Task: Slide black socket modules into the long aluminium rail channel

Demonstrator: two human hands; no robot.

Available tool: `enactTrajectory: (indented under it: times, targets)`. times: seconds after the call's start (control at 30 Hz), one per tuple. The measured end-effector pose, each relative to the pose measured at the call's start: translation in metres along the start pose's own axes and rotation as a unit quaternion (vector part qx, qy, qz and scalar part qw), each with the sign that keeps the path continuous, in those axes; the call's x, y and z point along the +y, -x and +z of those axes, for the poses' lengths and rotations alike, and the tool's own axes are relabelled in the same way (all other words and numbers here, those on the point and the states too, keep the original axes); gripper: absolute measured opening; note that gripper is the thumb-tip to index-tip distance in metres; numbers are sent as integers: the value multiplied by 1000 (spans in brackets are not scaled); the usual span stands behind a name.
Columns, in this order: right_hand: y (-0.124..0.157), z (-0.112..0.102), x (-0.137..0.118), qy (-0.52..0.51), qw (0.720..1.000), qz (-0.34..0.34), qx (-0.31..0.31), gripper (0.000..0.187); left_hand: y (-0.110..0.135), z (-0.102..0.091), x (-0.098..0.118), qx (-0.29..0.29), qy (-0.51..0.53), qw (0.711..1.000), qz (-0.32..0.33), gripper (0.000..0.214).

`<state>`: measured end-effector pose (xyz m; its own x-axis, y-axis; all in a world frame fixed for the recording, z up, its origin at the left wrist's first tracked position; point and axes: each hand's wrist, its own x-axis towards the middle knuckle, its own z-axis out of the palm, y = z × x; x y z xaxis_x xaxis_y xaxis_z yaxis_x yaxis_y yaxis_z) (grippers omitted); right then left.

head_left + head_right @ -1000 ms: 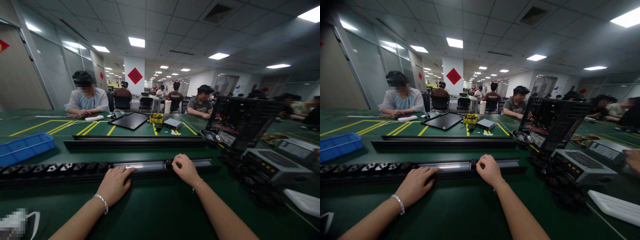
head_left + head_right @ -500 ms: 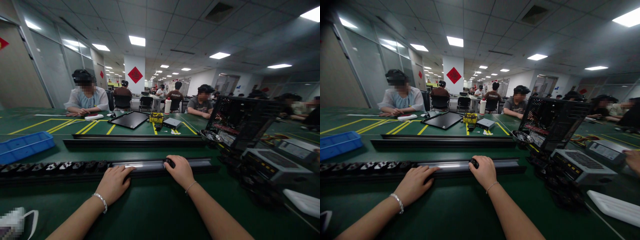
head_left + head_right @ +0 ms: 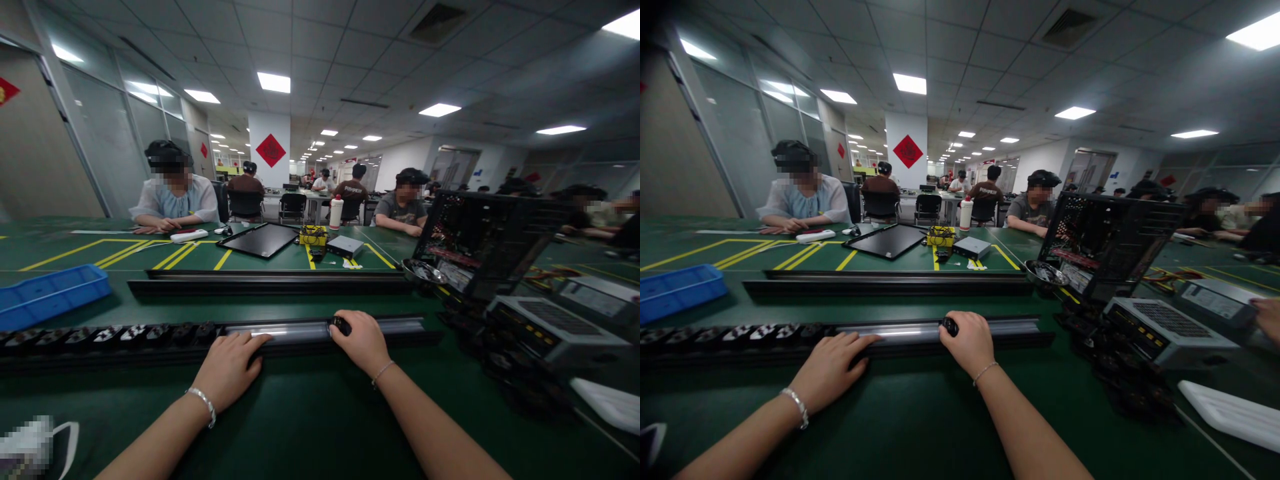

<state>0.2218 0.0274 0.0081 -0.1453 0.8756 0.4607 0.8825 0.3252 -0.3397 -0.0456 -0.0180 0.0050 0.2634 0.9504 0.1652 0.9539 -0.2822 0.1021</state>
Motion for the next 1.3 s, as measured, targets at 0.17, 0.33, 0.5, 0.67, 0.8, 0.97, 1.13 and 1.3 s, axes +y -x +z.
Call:
enactTrajectory:
  times: [0.17,0.33,0.5,0.67,0.8,0.97,1.13,1.3]
  targets:
    - [0,-1,-1,4,1000,2,-7,23,0,-1,1,-8,4,1000,-7,41]
    - [0,-1,-1,5,1000,4,-5,23,-1,-2,2,-13,6,1000,-7,41]
    - [0,1,0,5,1000,-2,0,23,-1,0,1,-4,7,1000,-3,41]
    - [-1,2,1,15,1000,4,4,22,-1,2,0,0,6,1000,-4,40]
    - [-1,2,2,9,1000,9,1,21,0,3,-1,3,4,1000,-1,40]
    - [-1,2,1,0,1000,12,4,20,-1,3,-2,11,1,1000,5,40]
    - [-1,2,1,-1,1000,17,2,20,0,4,-2,17,3,1000,11,39]
    - [-1,2,1,2,1000,18,5,19,0,3,-1,14,3,1000,8,40]
